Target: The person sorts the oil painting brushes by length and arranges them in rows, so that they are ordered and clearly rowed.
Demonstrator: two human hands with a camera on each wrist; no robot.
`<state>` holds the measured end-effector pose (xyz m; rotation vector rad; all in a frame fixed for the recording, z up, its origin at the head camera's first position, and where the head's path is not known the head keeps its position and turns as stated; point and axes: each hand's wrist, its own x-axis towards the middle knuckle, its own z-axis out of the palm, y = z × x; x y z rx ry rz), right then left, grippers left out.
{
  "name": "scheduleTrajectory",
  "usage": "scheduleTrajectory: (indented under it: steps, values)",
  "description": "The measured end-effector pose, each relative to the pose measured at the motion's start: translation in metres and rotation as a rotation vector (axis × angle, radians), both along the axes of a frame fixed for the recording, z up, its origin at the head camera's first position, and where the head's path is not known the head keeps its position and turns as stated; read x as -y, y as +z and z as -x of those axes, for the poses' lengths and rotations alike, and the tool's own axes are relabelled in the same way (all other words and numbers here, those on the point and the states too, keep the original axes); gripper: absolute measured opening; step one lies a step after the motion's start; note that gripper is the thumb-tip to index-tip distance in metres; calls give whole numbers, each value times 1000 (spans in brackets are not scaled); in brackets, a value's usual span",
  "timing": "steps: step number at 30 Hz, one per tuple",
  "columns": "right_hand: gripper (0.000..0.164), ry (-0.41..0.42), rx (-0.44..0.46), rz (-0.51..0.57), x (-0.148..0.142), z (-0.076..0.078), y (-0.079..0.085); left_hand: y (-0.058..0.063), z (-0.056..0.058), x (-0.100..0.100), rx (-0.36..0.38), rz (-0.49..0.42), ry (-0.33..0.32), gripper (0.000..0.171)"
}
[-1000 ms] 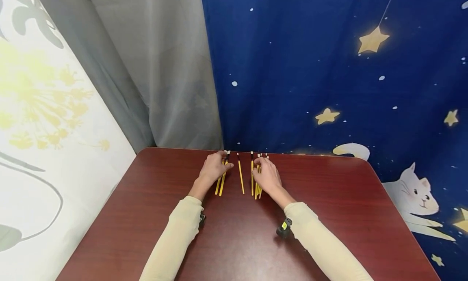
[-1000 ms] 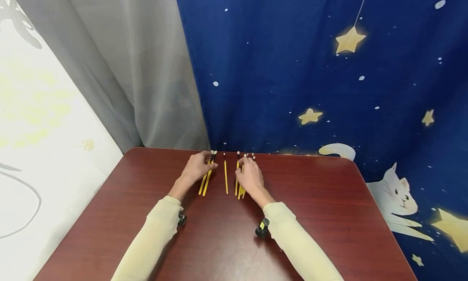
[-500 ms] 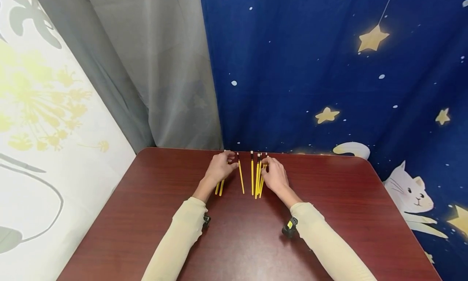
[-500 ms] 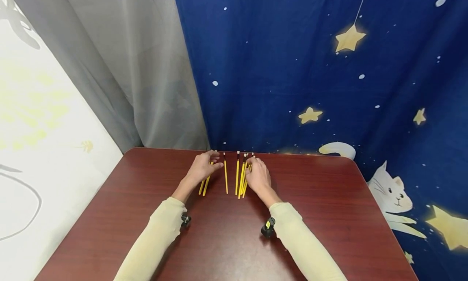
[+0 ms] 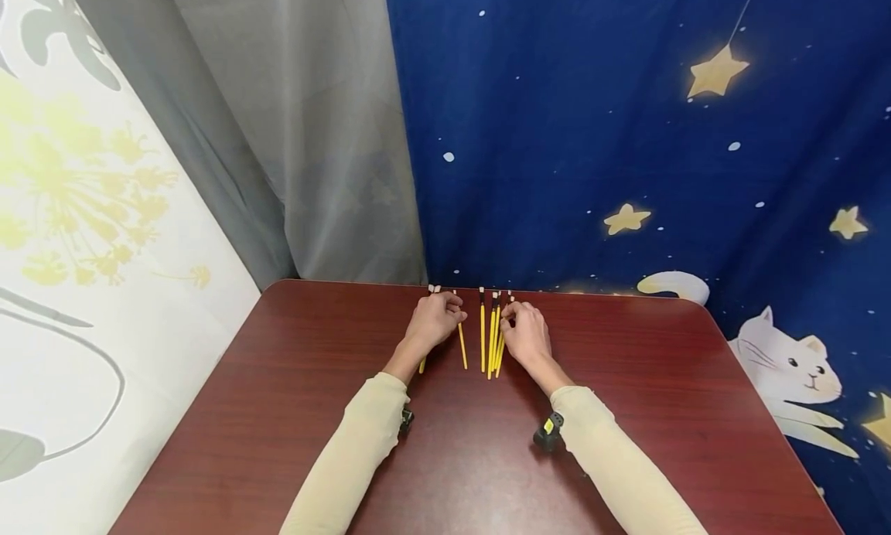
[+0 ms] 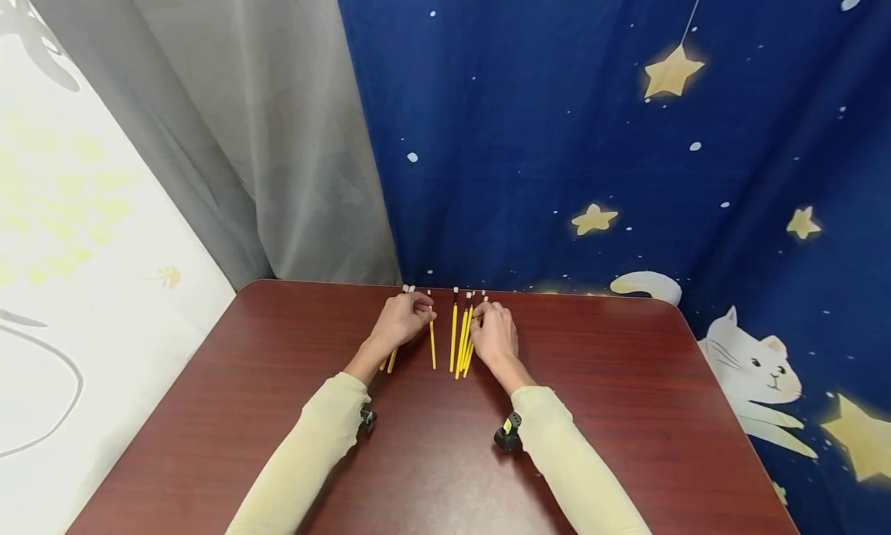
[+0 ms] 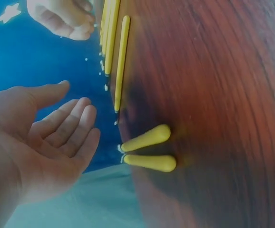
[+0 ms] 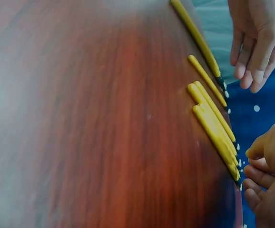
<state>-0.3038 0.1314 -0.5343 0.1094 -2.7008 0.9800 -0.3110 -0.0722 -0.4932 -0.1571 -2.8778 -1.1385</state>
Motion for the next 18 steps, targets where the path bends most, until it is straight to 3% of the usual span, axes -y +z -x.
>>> scheduleTrajectory:
  steps: [9, 18]
  values:
    - [14, -38, 18, -13, 8, 6, 2, -4, 5, -9, 44, -3, 14, 21]
    - [11, -97, 40, -42, 18, 10, 0, 5, 12, -21, 91, 112, 61, 17]
